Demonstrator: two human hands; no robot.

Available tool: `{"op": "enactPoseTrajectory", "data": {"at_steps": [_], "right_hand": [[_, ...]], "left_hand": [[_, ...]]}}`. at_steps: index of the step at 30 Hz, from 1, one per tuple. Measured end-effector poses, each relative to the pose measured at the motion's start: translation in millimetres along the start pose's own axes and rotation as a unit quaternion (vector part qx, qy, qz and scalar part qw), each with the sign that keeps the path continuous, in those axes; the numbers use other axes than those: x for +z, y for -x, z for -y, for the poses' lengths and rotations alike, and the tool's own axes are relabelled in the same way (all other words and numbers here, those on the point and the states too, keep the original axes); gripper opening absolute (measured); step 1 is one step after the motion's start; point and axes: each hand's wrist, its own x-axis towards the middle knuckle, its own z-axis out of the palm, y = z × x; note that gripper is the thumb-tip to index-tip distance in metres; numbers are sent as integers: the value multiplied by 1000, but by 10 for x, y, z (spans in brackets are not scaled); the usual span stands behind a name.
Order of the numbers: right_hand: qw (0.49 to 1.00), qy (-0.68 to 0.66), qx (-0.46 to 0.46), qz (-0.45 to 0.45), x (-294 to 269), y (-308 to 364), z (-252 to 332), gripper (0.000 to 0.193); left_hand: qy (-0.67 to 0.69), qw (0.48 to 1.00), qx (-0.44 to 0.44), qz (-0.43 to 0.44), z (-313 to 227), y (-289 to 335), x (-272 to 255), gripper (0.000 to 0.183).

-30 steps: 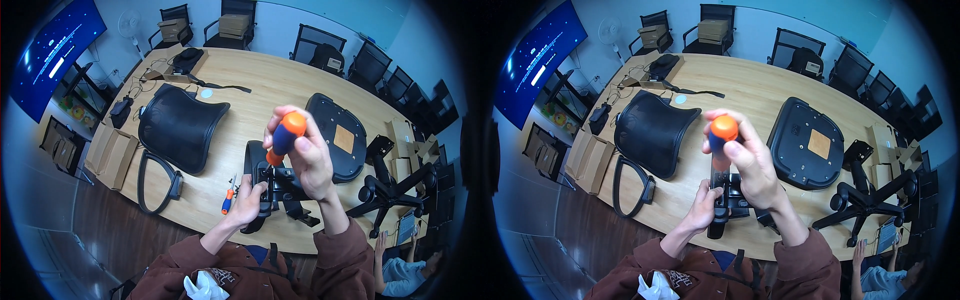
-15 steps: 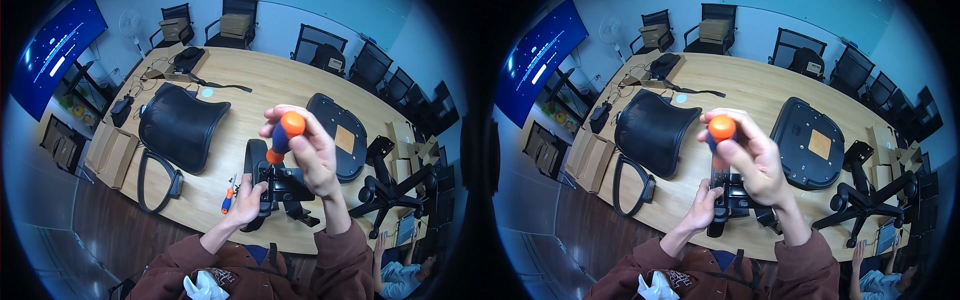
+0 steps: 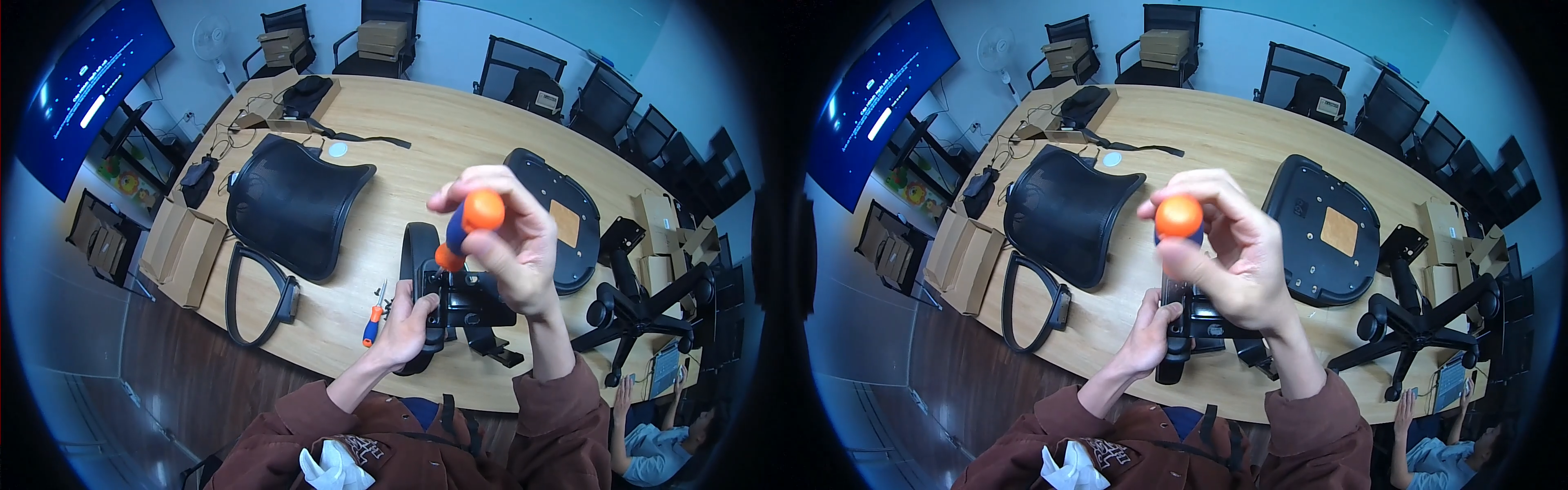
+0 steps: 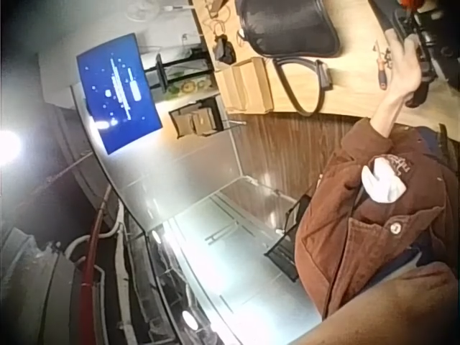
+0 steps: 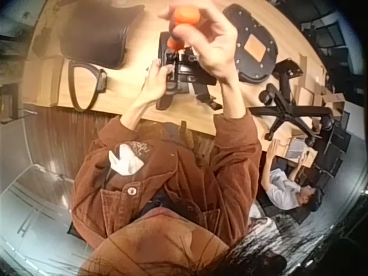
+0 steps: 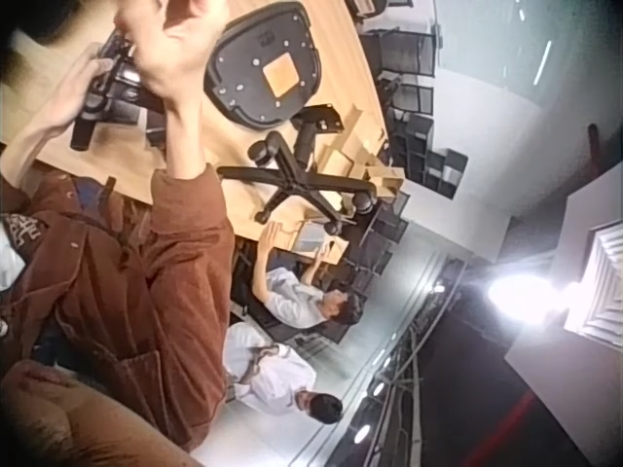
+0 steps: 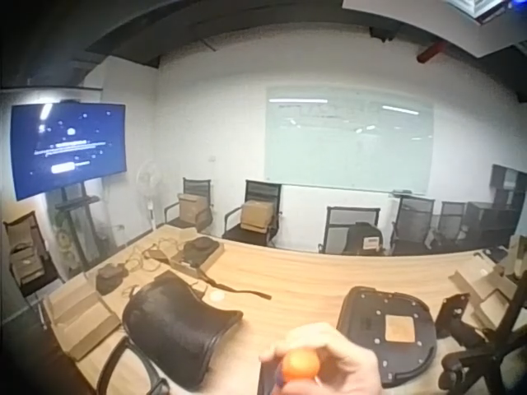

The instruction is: Assembling the components of an office chair, specifically focusing on attaching armrests and the base mechanism.

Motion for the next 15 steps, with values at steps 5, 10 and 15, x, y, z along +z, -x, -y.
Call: {"op": "enactPoseTrajectory", "data": {"at_steps": [5,10,15], "right_hand": [[983,-134,32,-121,180,23,-44,56],[959,-277,17,-55,115,41,-46,70],[996,-24,79,15,61,-35,116,64]], "left_hand": [[8,1000,-25,9,-164,64,50,30],[15,999,-33,13,-127,35,33,28],[16,1000,-2,10,-96,4,27,27]]}}
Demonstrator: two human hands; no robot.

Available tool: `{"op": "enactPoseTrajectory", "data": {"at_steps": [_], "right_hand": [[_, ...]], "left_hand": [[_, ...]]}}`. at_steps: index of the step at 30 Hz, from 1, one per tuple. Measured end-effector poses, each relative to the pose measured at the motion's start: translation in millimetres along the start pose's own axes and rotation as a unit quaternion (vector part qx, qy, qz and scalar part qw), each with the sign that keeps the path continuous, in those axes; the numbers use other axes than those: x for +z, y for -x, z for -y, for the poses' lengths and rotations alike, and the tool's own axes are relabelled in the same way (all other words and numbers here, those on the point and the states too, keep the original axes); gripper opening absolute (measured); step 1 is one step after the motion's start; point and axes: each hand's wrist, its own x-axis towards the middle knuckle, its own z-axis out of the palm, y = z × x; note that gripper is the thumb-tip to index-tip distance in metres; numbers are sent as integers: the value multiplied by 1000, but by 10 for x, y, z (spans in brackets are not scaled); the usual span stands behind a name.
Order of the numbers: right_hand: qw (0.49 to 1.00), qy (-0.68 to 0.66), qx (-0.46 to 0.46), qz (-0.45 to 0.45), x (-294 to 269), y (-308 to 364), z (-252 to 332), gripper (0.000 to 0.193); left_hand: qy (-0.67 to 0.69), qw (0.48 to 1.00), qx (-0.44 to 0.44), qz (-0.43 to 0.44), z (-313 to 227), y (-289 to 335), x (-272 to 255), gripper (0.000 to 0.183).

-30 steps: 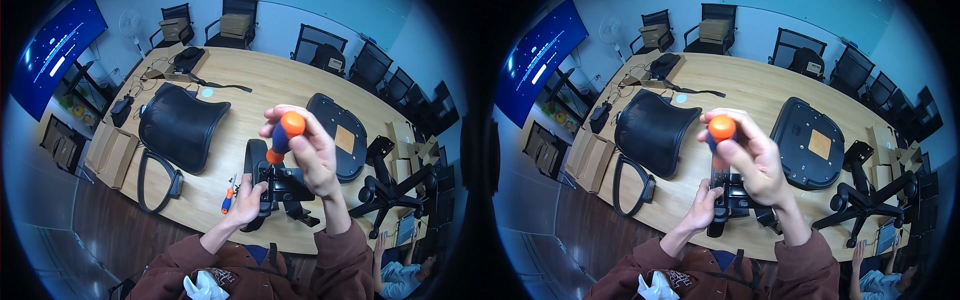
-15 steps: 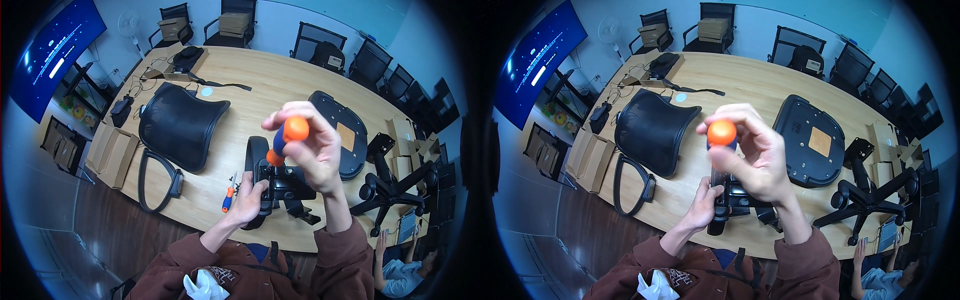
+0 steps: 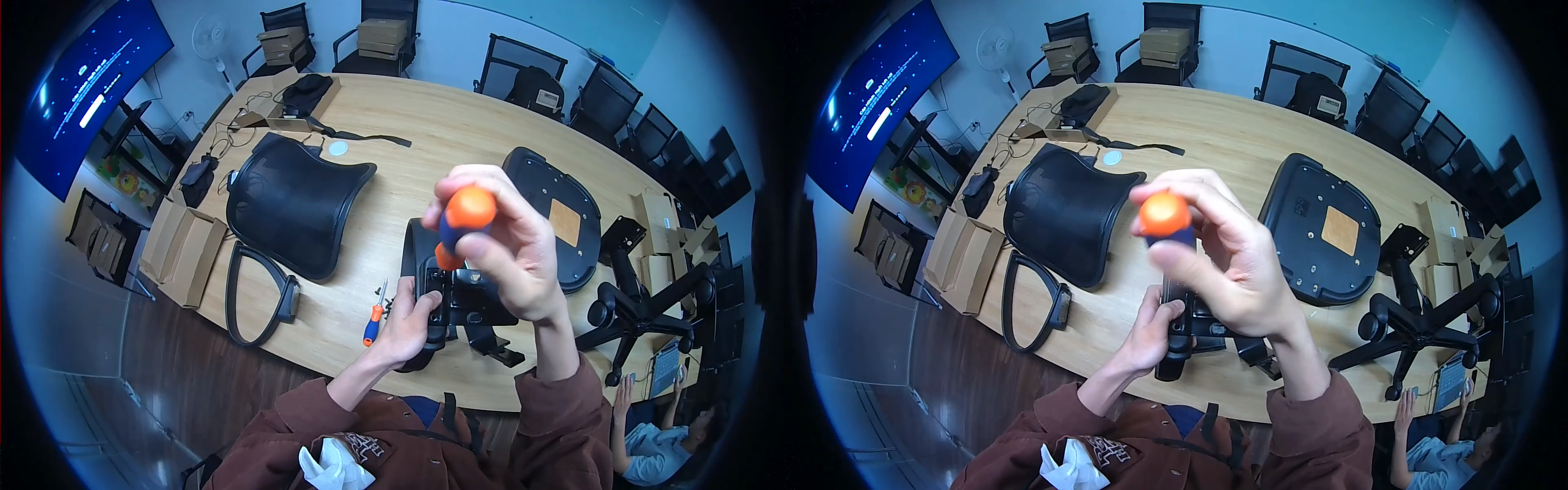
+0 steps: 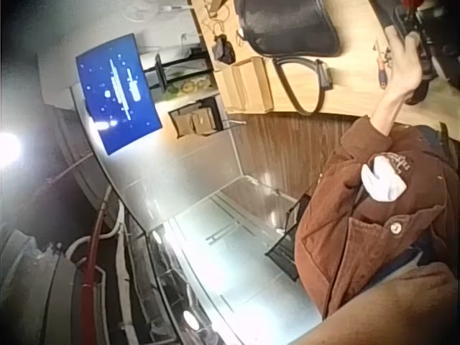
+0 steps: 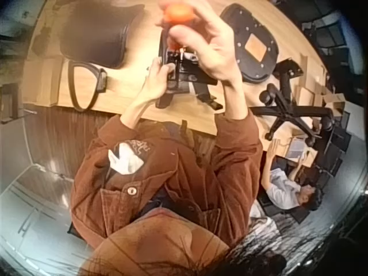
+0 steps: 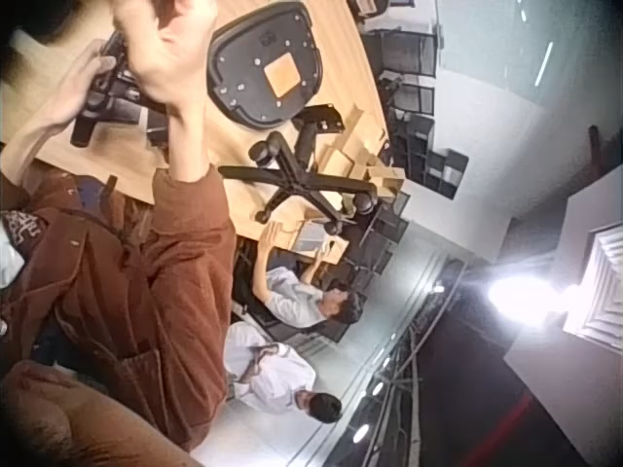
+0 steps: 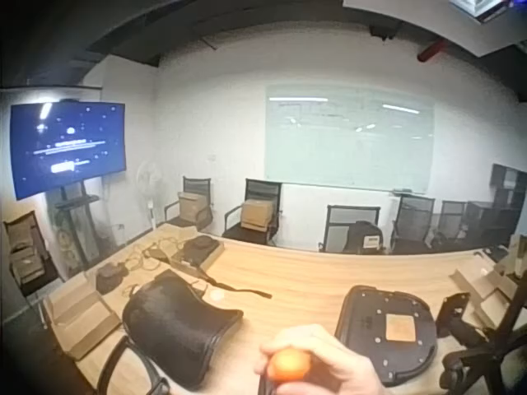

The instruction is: Assembling the components of an office chair, specifically focusing on attaching armrests and the base mechanism.

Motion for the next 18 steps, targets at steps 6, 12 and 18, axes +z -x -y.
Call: {"op": "enactPoseTrajectory", "data": {"at_steps": [6,12,18], "right_hand": [[996,-86,-3,-38,38,50,-130,52],[965,-244,86,-50,22,21,30,53],[993,-52,-57,-92,48,13,-197,53]], "left_hand": [[-21,1000,-18,7,26,-2,24,26],[-21,1000,0,-10,9,-3,24,25],[-37,999,27,-14,99,-20,-23,24]]}}
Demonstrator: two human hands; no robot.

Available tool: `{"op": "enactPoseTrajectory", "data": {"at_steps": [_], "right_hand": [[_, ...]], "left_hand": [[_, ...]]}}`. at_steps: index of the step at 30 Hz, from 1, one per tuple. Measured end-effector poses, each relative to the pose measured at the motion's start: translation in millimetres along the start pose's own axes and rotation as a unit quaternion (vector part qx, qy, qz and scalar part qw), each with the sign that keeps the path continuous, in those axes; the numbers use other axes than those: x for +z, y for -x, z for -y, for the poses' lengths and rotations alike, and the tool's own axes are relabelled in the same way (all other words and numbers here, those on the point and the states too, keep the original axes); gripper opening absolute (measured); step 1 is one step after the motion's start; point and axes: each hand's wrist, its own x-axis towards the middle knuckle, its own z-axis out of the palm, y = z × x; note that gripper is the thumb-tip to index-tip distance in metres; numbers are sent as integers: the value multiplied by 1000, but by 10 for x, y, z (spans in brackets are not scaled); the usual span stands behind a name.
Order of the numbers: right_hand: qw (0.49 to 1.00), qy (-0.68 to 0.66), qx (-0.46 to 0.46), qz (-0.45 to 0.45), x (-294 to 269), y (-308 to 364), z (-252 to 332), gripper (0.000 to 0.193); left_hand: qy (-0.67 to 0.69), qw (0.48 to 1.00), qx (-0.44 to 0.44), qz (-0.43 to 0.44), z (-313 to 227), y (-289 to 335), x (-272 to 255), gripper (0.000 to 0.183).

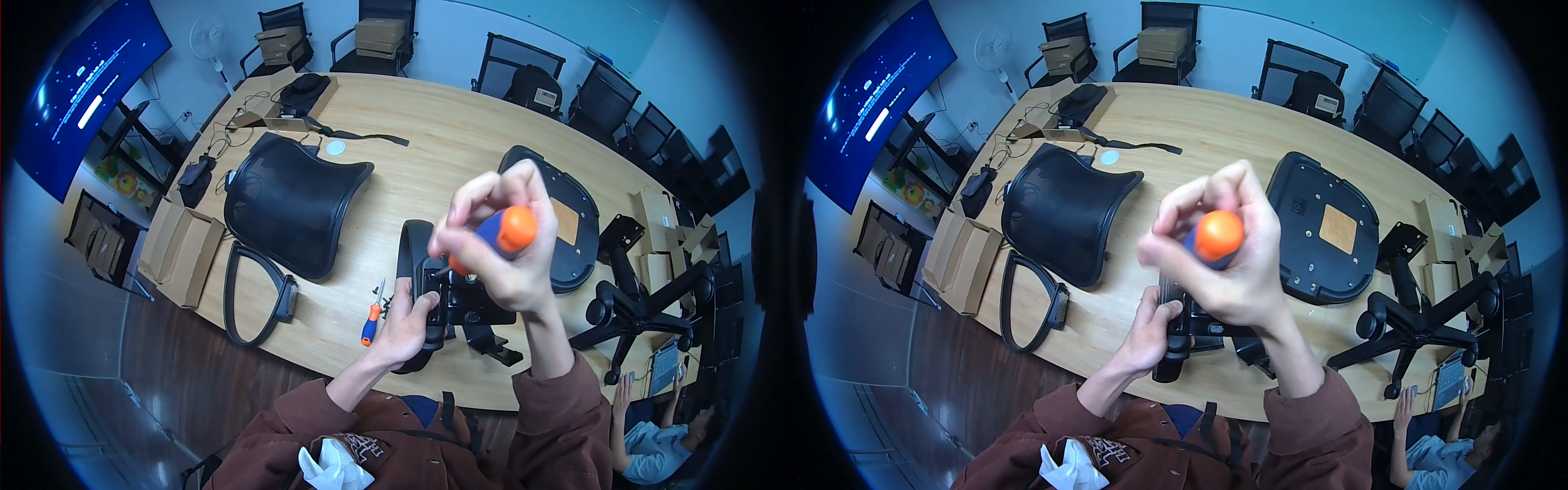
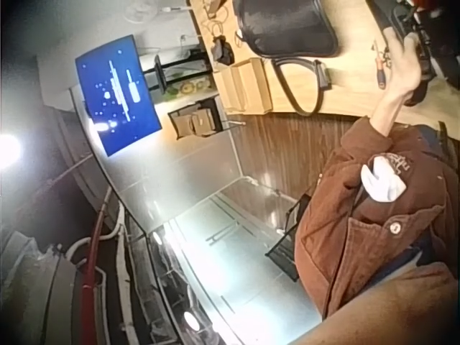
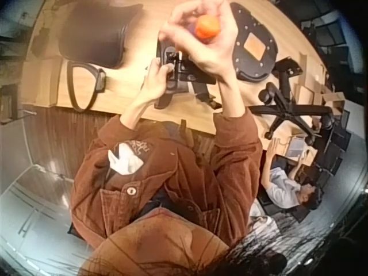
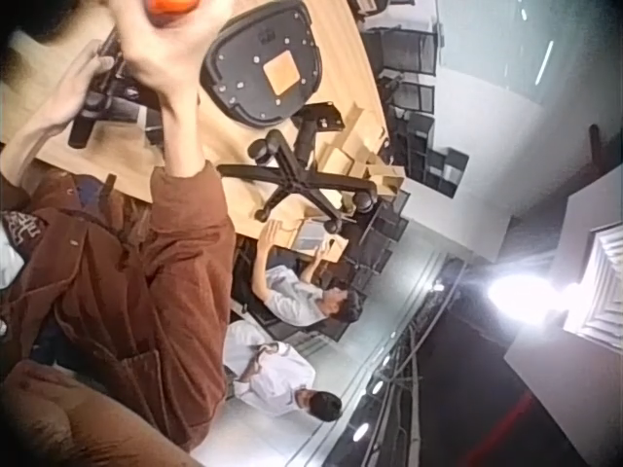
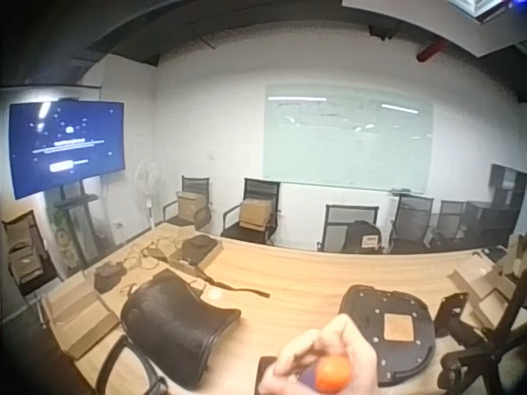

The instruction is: Assembling the components of an office chair, specifically focusing on attaching armrests and the base mechanism.

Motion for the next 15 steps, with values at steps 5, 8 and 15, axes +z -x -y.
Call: {"op": "enactPoseTrajectory", "data": {"at_steps": [5,8,15], "right_hand": [[993,-118,26,2,21,55,29,66],[975,-120,183,27,-43,2,156,62],[999,11,-36,17,14,6,36,49]], "left_hand": [[45,998,-48,21,-154,58,84,25],[50,998,-35,18,-117,49,49,24],[48,998,17,24,6,12,39,25]]}}
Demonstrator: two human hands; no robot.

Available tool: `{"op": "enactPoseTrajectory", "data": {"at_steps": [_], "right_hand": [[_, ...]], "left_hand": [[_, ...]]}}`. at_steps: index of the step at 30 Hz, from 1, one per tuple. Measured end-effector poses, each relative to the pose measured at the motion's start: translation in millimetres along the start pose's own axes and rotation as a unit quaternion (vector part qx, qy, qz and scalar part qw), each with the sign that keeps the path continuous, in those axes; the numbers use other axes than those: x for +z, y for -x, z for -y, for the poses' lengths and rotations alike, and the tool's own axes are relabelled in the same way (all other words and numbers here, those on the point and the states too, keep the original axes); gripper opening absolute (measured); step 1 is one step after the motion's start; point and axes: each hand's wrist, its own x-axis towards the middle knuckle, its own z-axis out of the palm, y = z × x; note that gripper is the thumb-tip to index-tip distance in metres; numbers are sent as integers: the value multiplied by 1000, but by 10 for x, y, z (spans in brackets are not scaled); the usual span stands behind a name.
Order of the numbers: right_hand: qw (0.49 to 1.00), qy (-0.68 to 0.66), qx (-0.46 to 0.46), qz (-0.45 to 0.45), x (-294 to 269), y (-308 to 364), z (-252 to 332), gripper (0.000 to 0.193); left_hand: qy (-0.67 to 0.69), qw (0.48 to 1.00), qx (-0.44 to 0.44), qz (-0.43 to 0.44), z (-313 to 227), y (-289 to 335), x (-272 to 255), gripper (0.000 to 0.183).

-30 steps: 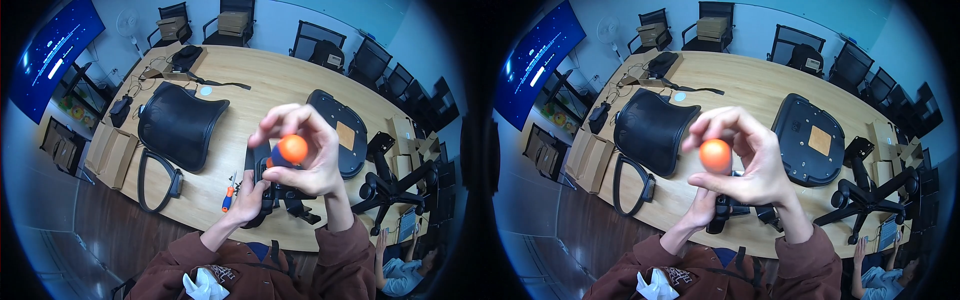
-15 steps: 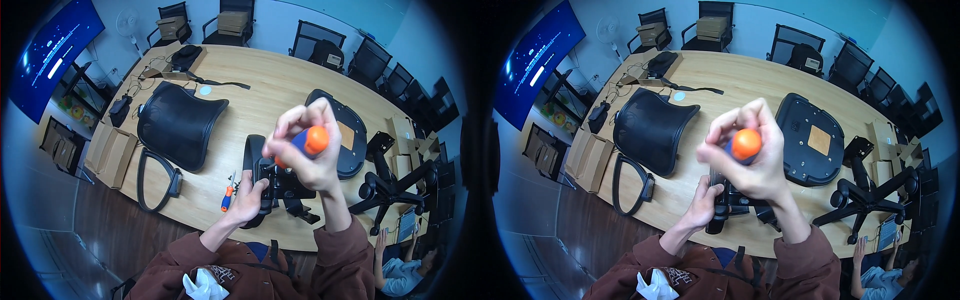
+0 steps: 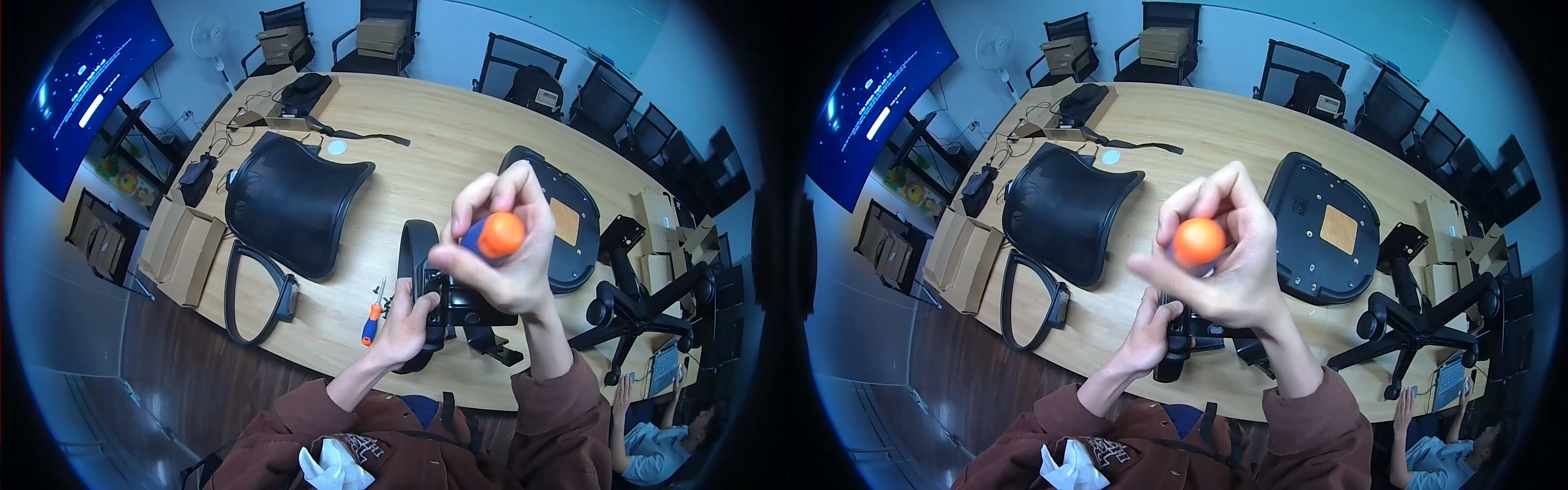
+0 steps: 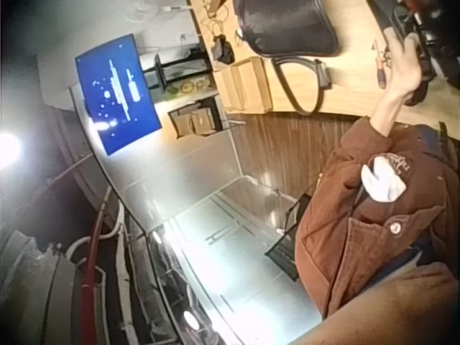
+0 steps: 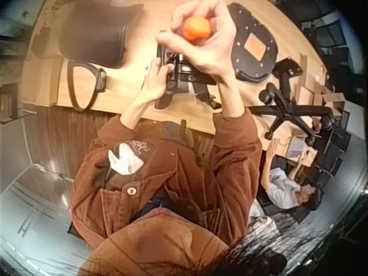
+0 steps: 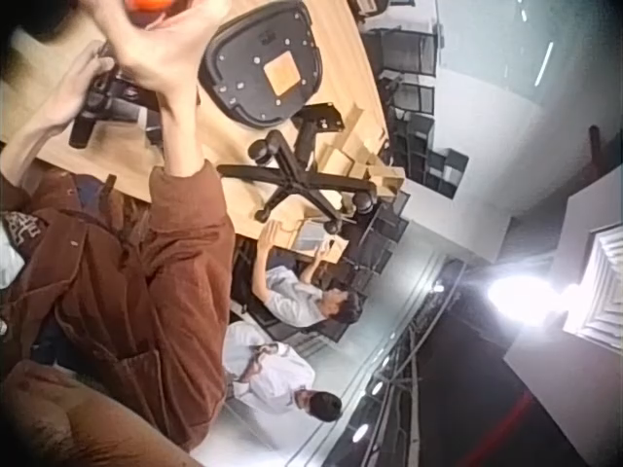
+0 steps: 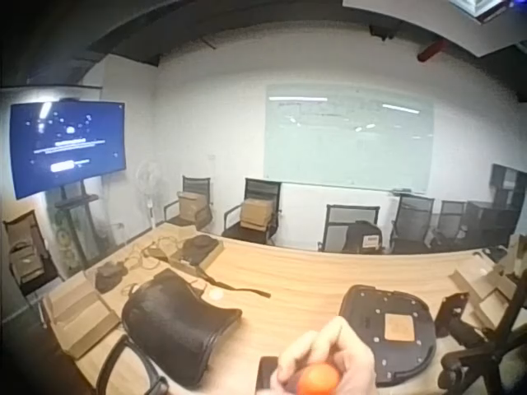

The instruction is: Assembling the components of an office chair, specifically focusing on attaching armrests and the base mechanism.

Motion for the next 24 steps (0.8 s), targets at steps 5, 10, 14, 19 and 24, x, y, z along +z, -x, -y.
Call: {"op": "enactPoseTrajectory", "data": {"at_steps": [5,10,14,19,24], "right_hand": [[997,-72,35,-23,17,49,-31,57],[977,-165,131,18,25,-1,173,50],[997,32,70,23,4,-22,137,42],[989,148,6,-8,-53,10,25,45],[999,-54,8,-2,78,2,-149,53]], "left_hand": [[4,998,-57,-13,-152,54,39,25],[-64,998,-1,-3,51,-28,-94,25],[-6,1000,-3,5,17,-24,-35,28],[-22,1000,10,0,16,0,5,29],[5,999,-52,11,-125,46,13,26]]}}
